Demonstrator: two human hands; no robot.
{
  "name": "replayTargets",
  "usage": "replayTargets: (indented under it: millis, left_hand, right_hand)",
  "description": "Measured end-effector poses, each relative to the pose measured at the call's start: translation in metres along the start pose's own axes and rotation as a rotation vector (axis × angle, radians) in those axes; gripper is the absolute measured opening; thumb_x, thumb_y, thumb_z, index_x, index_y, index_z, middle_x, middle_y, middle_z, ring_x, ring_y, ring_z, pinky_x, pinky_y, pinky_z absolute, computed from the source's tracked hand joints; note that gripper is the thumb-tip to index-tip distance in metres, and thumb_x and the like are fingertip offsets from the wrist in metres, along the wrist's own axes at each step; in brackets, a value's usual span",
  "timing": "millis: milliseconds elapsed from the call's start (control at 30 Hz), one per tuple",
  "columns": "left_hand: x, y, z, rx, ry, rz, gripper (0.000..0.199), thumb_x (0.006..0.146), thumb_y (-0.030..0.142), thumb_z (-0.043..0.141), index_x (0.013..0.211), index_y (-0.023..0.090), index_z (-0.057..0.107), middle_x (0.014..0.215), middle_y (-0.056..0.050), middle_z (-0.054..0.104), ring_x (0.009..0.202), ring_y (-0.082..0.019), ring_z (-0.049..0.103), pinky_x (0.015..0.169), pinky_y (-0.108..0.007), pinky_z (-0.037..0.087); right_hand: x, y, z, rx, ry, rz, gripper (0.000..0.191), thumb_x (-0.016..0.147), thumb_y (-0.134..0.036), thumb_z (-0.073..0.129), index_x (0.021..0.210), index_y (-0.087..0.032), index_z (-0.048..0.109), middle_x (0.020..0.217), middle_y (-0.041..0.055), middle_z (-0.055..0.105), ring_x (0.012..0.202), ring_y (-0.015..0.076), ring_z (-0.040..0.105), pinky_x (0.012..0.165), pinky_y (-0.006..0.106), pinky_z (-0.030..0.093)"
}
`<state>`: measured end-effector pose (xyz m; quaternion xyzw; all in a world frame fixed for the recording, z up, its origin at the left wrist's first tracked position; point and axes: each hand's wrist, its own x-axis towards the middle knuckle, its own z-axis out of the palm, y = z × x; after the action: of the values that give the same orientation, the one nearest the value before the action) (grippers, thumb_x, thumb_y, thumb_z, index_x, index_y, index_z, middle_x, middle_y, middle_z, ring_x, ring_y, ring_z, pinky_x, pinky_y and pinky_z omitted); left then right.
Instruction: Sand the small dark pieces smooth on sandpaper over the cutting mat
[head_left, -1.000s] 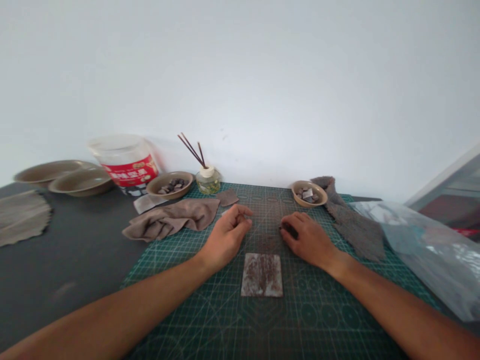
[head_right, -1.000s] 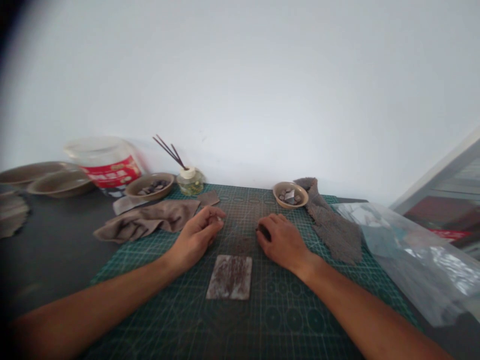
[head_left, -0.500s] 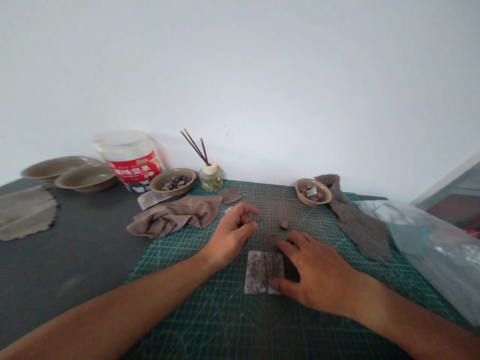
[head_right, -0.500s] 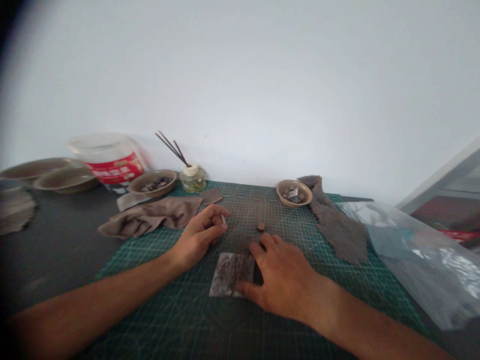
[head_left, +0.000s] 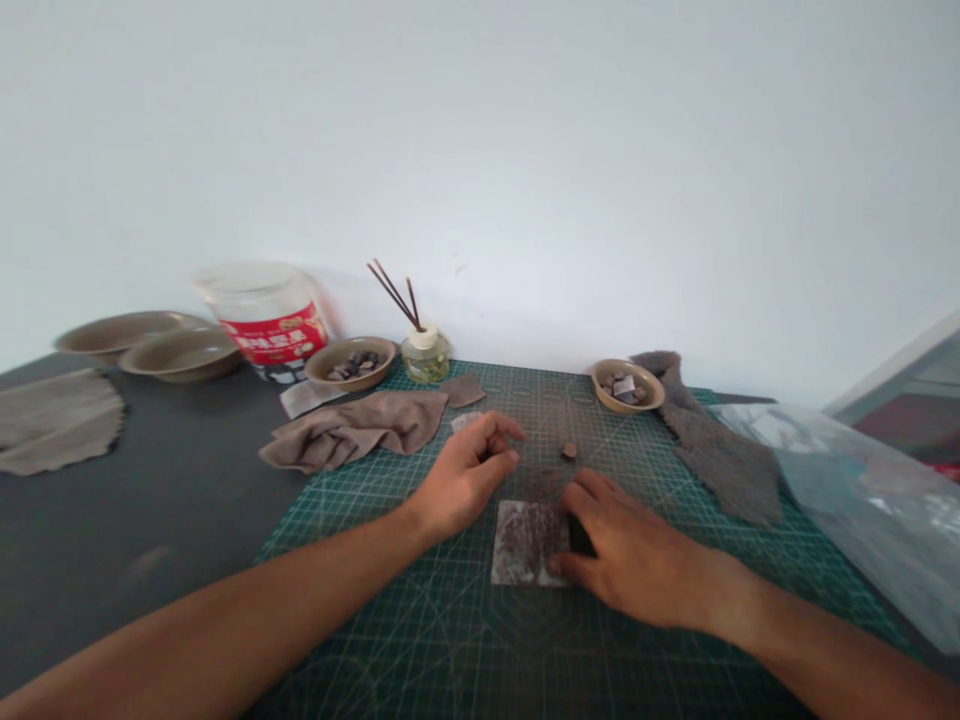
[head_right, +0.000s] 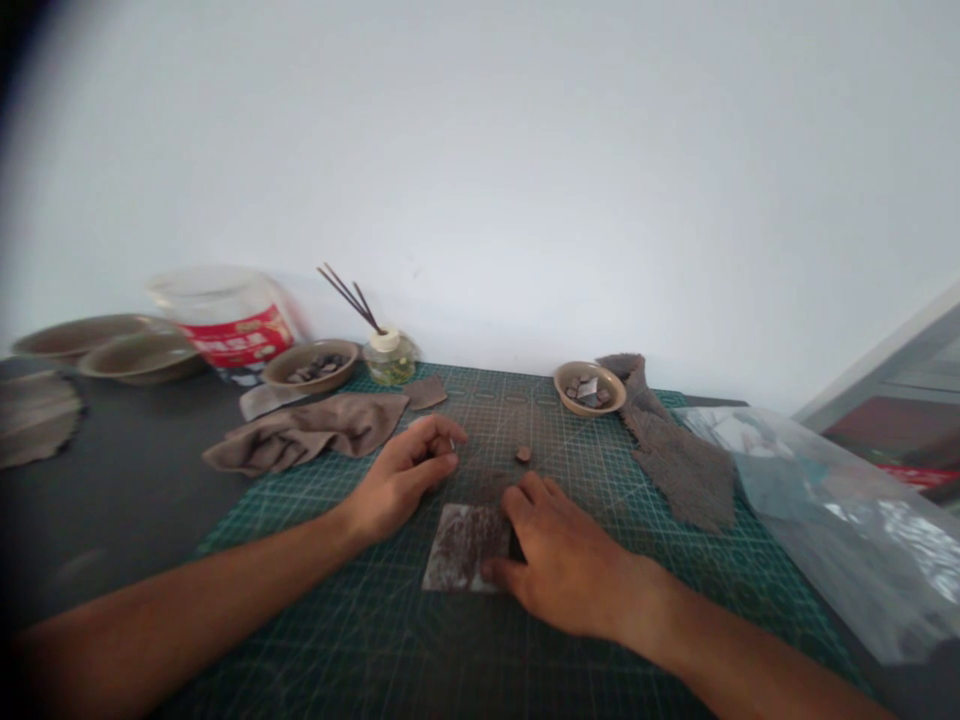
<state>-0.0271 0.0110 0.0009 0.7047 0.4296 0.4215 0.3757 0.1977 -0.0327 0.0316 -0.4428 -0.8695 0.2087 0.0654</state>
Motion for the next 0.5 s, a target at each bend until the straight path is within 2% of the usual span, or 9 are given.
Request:
replayTargets:
  millis: [67, 133, 233, 333, 500]
  left_hand:
    - [-0.002, 0.005, -0.002, 0.077, -0.054, 0.034, 0.021, 0.085, 0.031, 0.052, 0.101, 0.020, 0.060, 0.073, 0.003, 0.050, 0.068, -0.017, 0.049, 0.064, -0.030, 0.037]
    - [-0.005, 0.012, -0.004, 0.153, -0.132, 0.088, 0.023, 0.077, 0.030, 0.061, 0.098, 0.021, 0.066, 0.087, -0.002, 0.059, 0.084, -0.022, 0.054, 0.077, -0.036, 0.039]
    - [-0.011, 0.022, -0.005, 0.418, -0.298, 0.192, 0.039, 0.067, 0.031, 0.071, 0.105, 0.022, 0.070, 0.110, -0.007, 0.062, 0.101, -0.030, 0.052, 0.092, -0.045, 0.035]
    - [-0.019, 0.027, -0.003, 0.694, -0.422, 0.253, 0.051, 0.067, 0.035, 0.074, 0.115, 0.021, 0.066, 0.112, -0.009, 0.060, 0.101, -0.032, 0.051, 0.092, -0.048, 0.036]
    - [-0.024, 0.029, 0.000, 0.765, -0.463, 0.228, 0.043, 0.069, 0.033, 0.073, 0.108, 0.018, 0.061, 0.109, -0.009, 0.057, 0.103, -0.032, 0.049, 0.093, -0.048, 0.039]
  right_hand:
    - [0.000, 0.001, 0.000, -0.004, -0.002, -0.016, 0.026, 0.088, -0.031, 0.070, 0.102, -0.016, 0.055, 0.115, 0.0113, 0.056, 0.110, 0.0279, 0.053, 0.100, 0.045, 0.045]
    - [-0.001, 0.004, 0.000, -0.013, 0.002, -0.036, 0.028, 0.088, -0.032, 0.070, 0.105, -0.016, 0.054, 0.117, 0.0116, 0.055, 0.112, 0.0283, 0.053, 0.101, 0.046, 0.044]
    - [-0.001, 0.010, -0.003, -0.002, -0.032, -0.061, 0.033, 0.088, -0.037, 0.069, 0.109, -0.017, 0.053, 0.118, 0.0123, 0.055, 0.113, 0.0287, 0.053, 0.100, 0.046, 0.045]
    - [-0.001, 0.013, -0.007, 0.026, -0.079, -0.057, 0.042, 0.086, -0.047, 0.070, 0.110, -0.017, 0.052, 0.119, 0.0131, 0.054, 0.114, 0.0298, 0.052, 0.100, 0.047, 0.045]
    - [-0.001, 0.015, -0.009, 0.070, -0.096, -0.012, 0.055, 0.081, -0.054, 0.074, 0.116, -0.017, 0.052, 0.123, 0.0132, 0.052, 0.118, 0.0300, 0.052, 0.105, 0.047, 0.042]
